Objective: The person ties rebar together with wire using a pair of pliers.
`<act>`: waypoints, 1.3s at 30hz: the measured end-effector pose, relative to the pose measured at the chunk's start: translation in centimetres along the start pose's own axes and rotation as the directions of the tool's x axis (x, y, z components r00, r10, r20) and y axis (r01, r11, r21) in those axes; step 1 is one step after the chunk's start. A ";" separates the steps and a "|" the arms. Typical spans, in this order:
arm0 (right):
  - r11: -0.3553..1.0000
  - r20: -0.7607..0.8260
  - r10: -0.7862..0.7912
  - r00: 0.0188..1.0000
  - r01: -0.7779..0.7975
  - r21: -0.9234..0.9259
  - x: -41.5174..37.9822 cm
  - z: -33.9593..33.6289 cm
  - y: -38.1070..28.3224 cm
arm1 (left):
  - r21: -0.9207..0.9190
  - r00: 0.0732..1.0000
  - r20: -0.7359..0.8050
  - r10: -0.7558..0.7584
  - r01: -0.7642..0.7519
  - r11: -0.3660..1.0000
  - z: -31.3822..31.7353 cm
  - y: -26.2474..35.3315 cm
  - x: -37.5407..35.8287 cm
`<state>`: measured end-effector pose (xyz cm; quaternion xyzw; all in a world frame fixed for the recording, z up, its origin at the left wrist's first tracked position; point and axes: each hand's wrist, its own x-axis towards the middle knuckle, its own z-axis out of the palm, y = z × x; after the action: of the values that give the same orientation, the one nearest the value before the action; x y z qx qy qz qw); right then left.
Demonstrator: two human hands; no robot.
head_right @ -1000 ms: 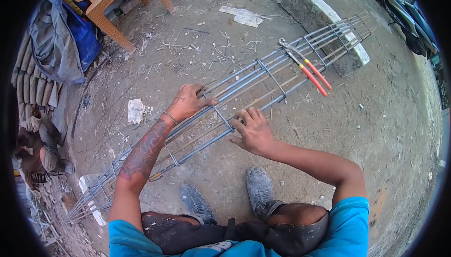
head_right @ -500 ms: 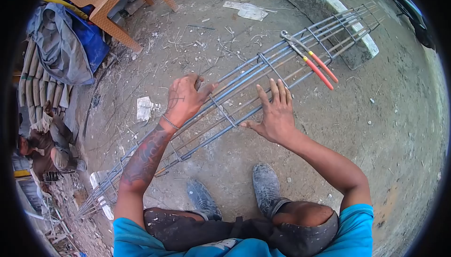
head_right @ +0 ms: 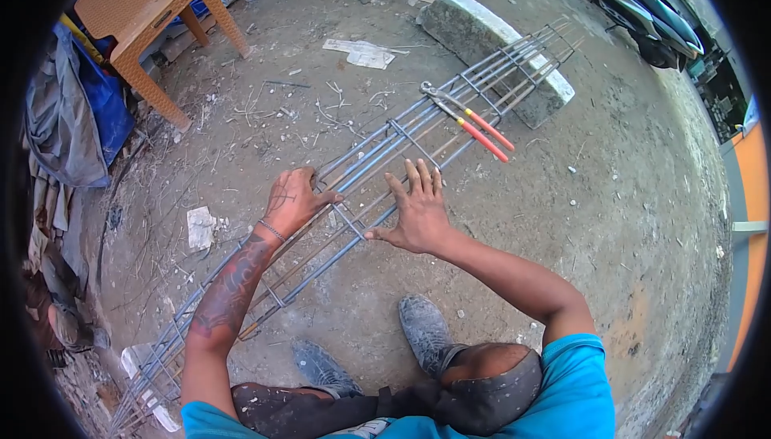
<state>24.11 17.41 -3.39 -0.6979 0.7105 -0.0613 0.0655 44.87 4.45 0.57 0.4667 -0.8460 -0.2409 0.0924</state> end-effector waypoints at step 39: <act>0.498 0.409 -0.174 0.896 -0.278 0.822 -10.1 -2.3 6.7 | -0.406 0.784 0.436 0.442 -0.267 0.874 5.9 11.3 -11.1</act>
<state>17.31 27.65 -2.28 -0.5421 0.5696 -0.2469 0.5663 40.30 20.64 1.82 0.1932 -0.8613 -0.4697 -0.0183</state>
